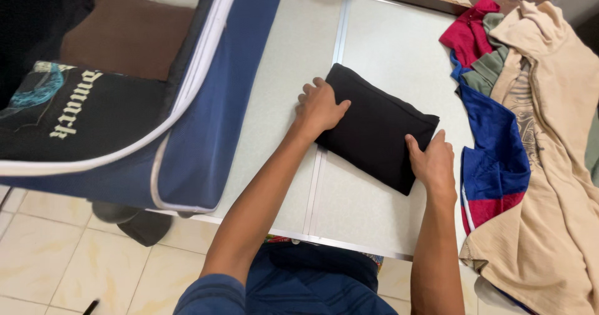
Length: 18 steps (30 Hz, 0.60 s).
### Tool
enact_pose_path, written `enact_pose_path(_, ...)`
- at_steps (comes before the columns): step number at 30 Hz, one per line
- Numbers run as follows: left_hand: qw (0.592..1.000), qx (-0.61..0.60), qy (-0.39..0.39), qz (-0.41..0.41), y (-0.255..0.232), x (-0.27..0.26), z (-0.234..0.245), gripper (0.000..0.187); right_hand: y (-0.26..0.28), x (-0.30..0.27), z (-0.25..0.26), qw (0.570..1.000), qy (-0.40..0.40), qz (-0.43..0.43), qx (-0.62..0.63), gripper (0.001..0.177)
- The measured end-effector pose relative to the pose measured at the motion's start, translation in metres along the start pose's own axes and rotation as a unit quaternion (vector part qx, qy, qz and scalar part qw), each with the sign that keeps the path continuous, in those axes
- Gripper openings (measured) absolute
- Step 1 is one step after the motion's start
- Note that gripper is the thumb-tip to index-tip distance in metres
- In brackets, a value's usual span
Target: The person folds a black garment and places it into a blue suitcase. They then unfold a beige t-shirt, smooth it out on the table, and fold it neatly. The person handles the clothes by hand, arranging them for packing.
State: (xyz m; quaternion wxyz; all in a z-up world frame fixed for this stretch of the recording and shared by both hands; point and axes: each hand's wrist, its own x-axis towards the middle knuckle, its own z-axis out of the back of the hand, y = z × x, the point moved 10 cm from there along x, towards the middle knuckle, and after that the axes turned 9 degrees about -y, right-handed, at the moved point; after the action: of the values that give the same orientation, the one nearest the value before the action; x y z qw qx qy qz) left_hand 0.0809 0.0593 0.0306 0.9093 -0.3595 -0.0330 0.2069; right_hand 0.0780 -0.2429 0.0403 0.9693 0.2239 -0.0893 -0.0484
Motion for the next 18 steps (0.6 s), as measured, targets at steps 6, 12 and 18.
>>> enact_pose_path(6, 0.994, -0.058, 0.095, 0.015, 0.000, 0.026, -0.007, 0.084, -0.027, 0.005, -0.013, 0.948, 0.052, -0.084, 0.301, 0.049)
enact_pose_path(12, 0.986, -0.104, 0.112, -0.065, -0.037, 0.049, -0.002, 0.081, -0.014, 0.004, -0.004, 0.838, 0.077, -0.142, 0.521, 0.042)
enact_pose_path(18, 0.974, 0.094, 0.061, -0.199, -0.137, 0.070, 0.080, 0.078, 0.050, 0.012, 0.045, 0.783, 0.107, -0.055, 0.611, 0.041)
